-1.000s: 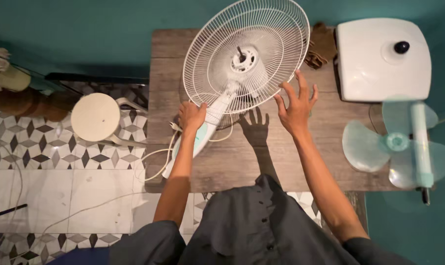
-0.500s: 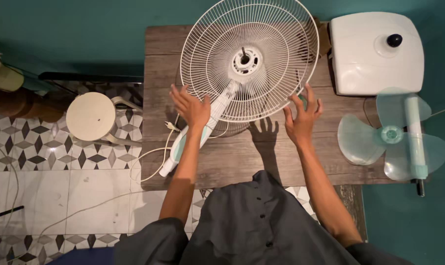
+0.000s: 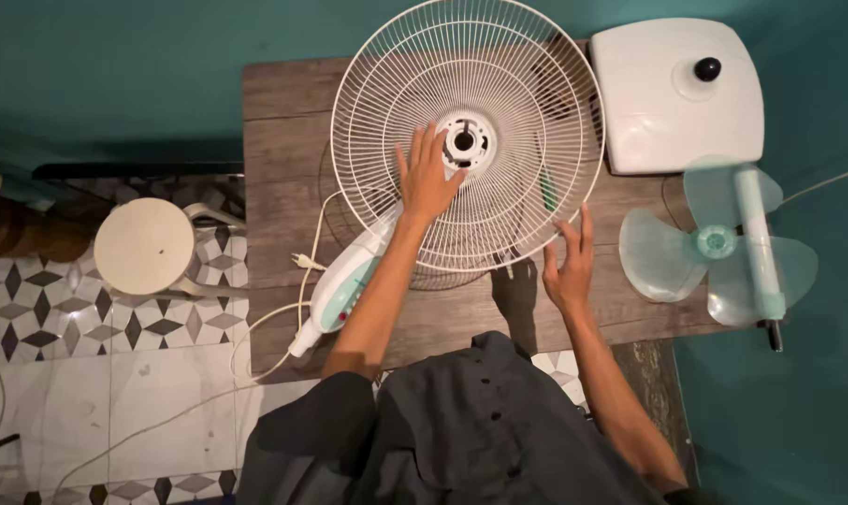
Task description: The person disassembles a standing electric fan on a wooden table. They remove the fan head, the central cap, the fan blades, and the front grille, placing each part on the table.
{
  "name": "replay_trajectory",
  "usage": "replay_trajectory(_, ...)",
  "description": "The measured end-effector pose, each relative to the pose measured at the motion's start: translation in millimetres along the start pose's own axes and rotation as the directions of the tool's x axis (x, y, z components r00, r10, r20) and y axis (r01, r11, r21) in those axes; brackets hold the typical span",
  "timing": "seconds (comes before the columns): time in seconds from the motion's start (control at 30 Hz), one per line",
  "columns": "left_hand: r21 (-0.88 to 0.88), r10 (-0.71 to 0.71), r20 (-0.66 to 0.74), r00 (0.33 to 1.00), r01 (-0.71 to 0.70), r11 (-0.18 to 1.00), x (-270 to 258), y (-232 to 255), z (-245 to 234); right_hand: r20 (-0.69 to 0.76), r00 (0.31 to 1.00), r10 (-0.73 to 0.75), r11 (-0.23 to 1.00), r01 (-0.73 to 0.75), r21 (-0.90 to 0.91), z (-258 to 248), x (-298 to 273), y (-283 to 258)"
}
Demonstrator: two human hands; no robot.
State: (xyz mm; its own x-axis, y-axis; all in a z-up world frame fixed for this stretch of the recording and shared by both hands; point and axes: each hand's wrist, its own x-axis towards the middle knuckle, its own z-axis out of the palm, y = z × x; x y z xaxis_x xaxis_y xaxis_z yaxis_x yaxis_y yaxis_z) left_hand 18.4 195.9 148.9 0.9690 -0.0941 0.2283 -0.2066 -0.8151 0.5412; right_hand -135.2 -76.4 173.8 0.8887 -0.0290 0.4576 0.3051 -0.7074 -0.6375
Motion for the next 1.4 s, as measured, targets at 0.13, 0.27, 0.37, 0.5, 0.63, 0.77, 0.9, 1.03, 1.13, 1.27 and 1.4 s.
replay_trajectory(0.13, 0.061, 0.002, 0.052, 0.999, -0.005, 0.998, 9.4, 15.0, -0.1, 0.014, 1.0, 0.007, 0.996, -0.006, -0.087, -15.1, -12.6, 1.7)
replay_trajectory(0.27, 0.068, 0.019, 0.038, 0.999, -0.022, 0.997, -2.2, 26.7, -1.6, -0.075, 0.994, 0.081, 0.963, -0.097, -0.25, -18.1, -7.9, 2.9)
replay_trajectory(0.37, 0.064, 0.046, 0.016, 0.999, -0.047, 0.997, -5.3, 30.7, -1.3, -0.17, 0.982, 0.079, 0.949, -0.126, -0.288, -14.8, 11.9, -2.4)
replay_trajectory(0.5, 0.058, 0.017, 0.043, 0.999, -0.019, 0.998, -5.4, 30.6, -5.5, -0.085, 0.995, 0.059, 0.983, -0.073, -0.168, 1.6, 48.8, -15.6)
replay_trajectory(0.63, 0.005, -0.046, 0.009, 0.999, 0.046, 0.999, -5.0, 31.5, -9.2, 0.096, 0.995, -0.018, 0.999, 0.015, 0.04, 43.1, 82.7, -30.3)
replay_trajectory(0.77, -0.049, -0.083, -0.058, 0.995, 0.08, 0.996, -6.0, 31.7, -7.7, 0.171, 0.982, -0.076, 0.989, 0.097, -0.115, 80.0, 107.7, -40.2)
replay_trajectory(0.9, 0.042, -0.145, -0.005, 0.989, 0.145, 0.989, -12.2, 41.1, -4.4, 0.158, 0.986, -0.058, 0.972, 0.092, -0.215, 102.5, 123.6, -41.0)
replay_trajectory(1.03, 0.018, -0.132, 0.009, 0.991, 0.132, 0.991, -14.7, 49.1, -7.0, 0.137, 0.99, -0.034, 0.954, 0.073, -0.29, 115.6, 129.9, -39.5)
replay_trajectory(1.13, 0.03, -0.157, 0.044, 0.987, 0.155, 0.987, -11.7, 50.5, -6.3, 0.127, 0.99, -0.056, 0.956, 0.09, -0.28, 118.0, 130.6, -33.4)
replay_trajectory(1.27, -0.015, -0.138, -0.003, 0.99, 0.138, 0.99, -12.8, 48.6, -5.1, 0.122, 0.985, -0.12, 0.959, 0.147, -0.243, 119.4, 131.8, -26.1)
replay_trajectory(1.4, -0.026, -0.135, 0.012, 0.991, 0.135, 0.99, -12.4, 46.7, -6.4, 0.168, 0.973, -0.158, 0.974, 0.182, -0.136, 118.2, 140.2, -19.9)
